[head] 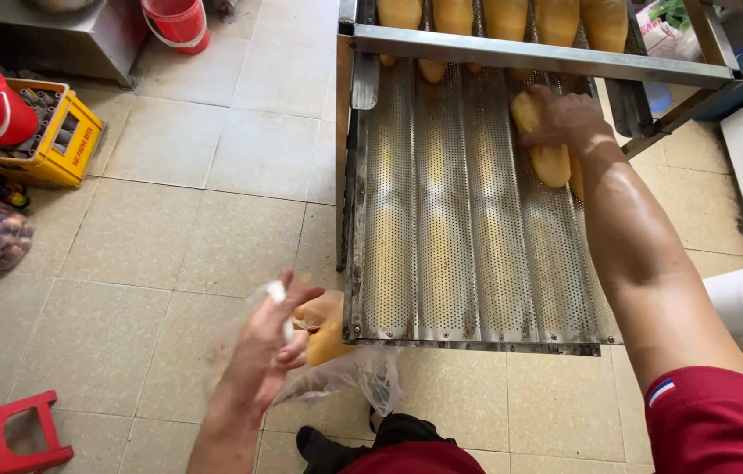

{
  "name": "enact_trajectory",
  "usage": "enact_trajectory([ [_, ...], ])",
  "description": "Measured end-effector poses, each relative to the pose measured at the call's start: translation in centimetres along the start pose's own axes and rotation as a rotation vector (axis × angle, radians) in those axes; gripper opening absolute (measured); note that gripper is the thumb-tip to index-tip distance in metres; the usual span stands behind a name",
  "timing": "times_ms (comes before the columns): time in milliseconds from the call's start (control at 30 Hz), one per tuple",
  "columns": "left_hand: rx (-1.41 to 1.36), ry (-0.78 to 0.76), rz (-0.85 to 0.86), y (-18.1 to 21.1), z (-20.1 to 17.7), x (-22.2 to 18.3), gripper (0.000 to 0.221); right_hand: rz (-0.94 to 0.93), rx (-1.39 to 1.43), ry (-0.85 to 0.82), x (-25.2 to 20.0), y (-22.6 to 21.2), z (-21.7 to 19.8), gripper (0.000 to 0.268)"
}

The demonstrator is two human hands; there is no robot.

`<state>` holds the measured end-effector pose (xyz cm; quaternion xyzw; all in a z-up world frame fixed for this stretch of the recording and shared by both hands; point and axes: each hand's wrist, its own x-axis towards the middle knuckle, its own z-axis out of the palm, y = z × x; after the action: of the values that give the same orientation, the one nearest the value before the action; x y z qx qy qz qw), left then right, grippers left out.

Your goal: Gathering loaves of bread from a cooling rack and placing them into plastic bags for sale.

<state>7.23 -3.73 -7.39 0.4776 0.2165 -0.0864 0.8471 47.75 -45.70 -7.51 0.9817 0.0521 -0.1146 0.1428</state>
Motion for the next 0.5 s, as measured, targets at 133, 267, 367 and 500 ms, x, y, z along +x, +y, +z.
enact_trajectory([
  [133, 0.054, -0.025, -0.127, -6.6, -3.0, 5.3, 0.085, -0.004, 0.009, 0.04, -0.3, -0.6, 0.0, 0.111],
  [267, 0.148, -0.064, -0.208, -6.1, -0.5, 5.3, 0.076, 0.02, -0.022, 0.026, 0.7, -0.8, 0.8, 0.109],
  [367, 0.215, -0.048, -0.237, -5.4, 0.9, 5.2, 0.075, 0.026, -0.006, 0.061, 0.2, -1.4, 0.9, 0.106],
  [500, 0.279, -0.045, -0.232, -6.9, -0.2, 6.2, 0.076, 0.03, 0.122, -0.001, 0.8, -0.7, 0.0, 0.103],
])
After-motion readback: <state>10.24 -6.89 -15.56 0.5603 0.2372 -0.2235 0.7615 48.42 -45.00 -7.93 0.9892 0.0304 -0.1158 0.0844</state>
